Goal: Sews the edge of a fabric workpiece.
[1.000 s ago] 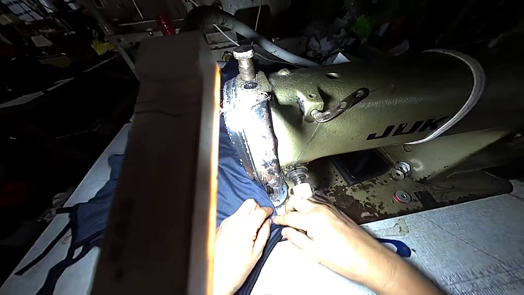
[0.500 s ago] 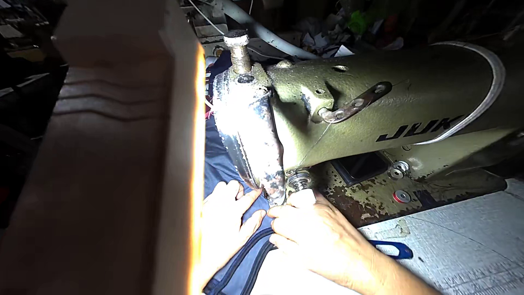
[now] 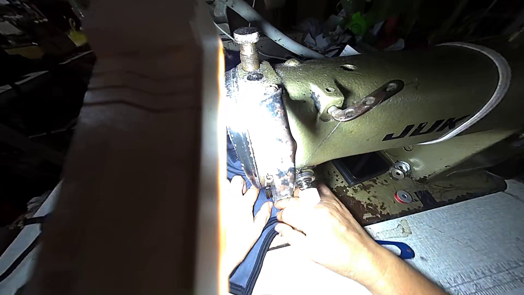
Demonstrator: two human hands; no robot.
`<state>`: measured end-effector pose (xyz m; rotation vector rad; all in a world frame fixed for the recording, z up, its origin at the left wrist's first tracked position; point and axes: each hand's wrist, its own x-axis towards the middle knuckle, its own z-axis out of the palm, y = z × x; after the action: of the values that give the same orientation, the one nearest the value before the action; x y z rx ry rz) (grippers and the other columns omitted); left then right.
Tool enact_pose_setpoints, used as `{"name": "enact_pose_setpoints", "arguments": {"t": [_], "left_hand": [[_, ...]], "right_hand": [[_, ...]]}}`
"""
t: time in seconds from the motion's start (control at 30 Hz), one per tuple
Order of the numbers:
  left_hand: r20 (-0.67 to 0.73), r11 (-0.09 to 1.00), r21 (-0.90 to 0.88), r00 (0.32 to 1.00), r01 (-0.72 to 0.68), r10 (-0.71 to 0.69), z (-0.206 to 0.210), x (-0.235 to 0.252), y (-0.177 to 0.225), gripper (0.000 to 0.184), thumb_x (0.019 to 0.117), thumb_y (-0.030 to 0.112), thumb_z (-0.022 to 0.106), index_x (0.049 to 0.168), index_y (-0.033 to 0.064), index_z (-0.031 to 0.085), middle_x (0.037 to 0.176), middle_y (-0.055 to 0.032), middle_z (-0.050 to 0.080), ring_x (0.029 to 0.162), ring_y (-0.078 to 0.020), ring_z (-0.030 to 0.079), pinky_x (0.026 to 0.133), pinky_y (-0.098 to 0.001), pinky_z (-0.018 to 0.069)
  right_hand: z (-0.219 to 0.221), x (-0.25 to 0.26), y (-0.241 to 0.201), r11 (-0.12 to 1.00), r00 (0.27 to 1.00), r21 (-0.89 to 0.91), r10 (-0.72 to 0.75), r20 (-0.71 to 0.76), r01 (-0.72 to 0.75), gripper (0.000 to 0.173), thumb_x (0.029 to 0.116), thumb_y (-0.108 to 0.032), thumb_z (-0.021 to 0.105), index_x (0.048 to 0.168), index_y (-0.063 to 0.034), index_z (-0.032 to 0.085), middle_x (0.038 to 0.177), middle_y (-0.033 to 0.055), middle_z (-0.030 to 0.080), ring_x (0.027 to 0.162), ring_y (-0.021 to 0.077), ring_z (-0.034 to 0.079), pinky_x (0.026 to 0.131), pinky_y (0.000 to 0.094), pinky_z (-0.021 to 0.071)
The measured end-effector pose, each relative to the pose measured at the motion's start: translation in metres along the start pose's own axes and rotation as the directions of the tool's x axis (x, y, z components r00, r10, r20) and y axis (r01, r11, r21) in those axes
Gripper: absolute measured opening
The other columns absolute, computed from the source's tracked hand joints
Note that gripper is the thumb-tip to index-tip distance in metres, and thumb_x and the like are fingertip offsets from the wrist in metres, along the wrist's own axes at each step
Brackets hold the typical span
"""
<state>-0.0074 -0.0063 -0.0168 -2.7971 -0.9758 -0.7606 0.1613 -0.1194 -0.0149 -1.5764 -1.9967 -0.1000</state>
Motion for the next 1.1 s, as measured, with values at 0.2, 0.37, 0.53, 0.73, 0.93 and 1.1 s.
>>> {"name": "enact_pose_setpoints", "arguments": {"t": [0.2,0.37,0.53,0.73,0.93,1.1], "left_hand": [[0.015,0.997,0.008,0.997,0.073,-0.074,-0.003,-0.001,0.011,0.048,0.0935,0.047,0.048,0.102,0.0123,0.08,0.091,-0.0123,0.065,0.089,-0.0316,0.065,0.078,-0.0501,0.0504],[-0.003,0.997,-0.034,0.998,0.065,-0.065,-0.001,0.0,0.005,0.047,0.0935,0.047,0.049,0.105,0.0143,0.08,0.089,-0.01,0.064,0.086,-0.0286,0.064,0.078,-0.0485,0.05],[-0.15,0.986,-0.122,0.984,-0.111,0.093,-0.006,-0.004,-0.001,0.036,0.092,0.034,0.05,0.092,0.0144,0.08,0.088,-0.0056,0.07,0.089,-0.0237,0.066,0.083,-0.0437,0.05],[0.015,0.962,-0.246,0.991,-0.123,0.13,-0.011,-0.016,0.006,0.03,0.0922,0.031,0.052,0.091,0.0133,0.076,0.086,-0.003,0.068,0.088,-0.0184,0.065,0.076,-0.0311,0.0533],[-0.05,0.978,-0.186,0.995,-0.098,0.09,-0.005,-0.014,0.008,0.025,0.0921,0.022,0.051,0.081,0.0129,0.071,0.077,-0.0012,0.063,0.078,-0.0161,0.064,0.068,-0.0296,0.0532],[0.156,0.849,-0.486,0.977,0.207,-0.149,-0.005,-0.013,0.001,0.027,0.0956,0.029,0.047,0.086,0.017,0.069,0.081,0.0077,0.061,0.081,-0.0036,0.06,0.075,-0.0268,0.0496]], "right_hand": [[0.004,-0.002,-0.001,0.998,0.998,0.031,-0.046,-0.038,0.047,0.027,0.1014,-0.032,0.053,0.097,-0.0214,0.077,0.101,-0.0067,0.075,0.098,0.0141,0.066,0.087,0.0333,0.0489],[0.004,-0.001,-0.001,0.992,0.999,0.114,0.049,-0.01,-0.047,0.027,0.1012,-0.03,0.053,0.097,-0.0198,0.078,0.102,-0.0061,0.076,0.1,0.0126,0.067,0.088,0.0345,0.051],[0.005,-0.001,0.001,0.989,0.997,0.138,0.063,-0.046,-0.057,0.026,0.0991,-0.029,0.056,0.096,-0.0194,0.08,0.104,-0.0052,0.077,0.101,0.0123,0.069,0.09,0.0351,0.0522],[0.001,-0.001,0.002,0.987,0.993,0.124,0.108,-0.053,-0.101,0.026,0.0962,-0.029,0.057,0.089,-0.0196,0.08,0.094,-0.0031,0.073,0.093,0.0143,0.065,0.081,0.0349,0.0492],[-0.005,0.0,0.006,0.984,0.992,0.133,0.117,0.049,-0.122,0.031,0.0987,-0.033,0.053,0.091,-0.022,0.08,0.099,-0.0038,0.071,0.103,0.0153,0.062,0.091,0.0378,0.0446],[-0.012,0.002,0.003,0.964,0.977,0.205,0.136,0.163,-0.168,0.032,0.1008,-0.033,0.054,0.089,-0.0179,0.079,0.096,0.0019,0.067,0.105,0.0187,0.059,0.094,0.0425,0.0426]]}}
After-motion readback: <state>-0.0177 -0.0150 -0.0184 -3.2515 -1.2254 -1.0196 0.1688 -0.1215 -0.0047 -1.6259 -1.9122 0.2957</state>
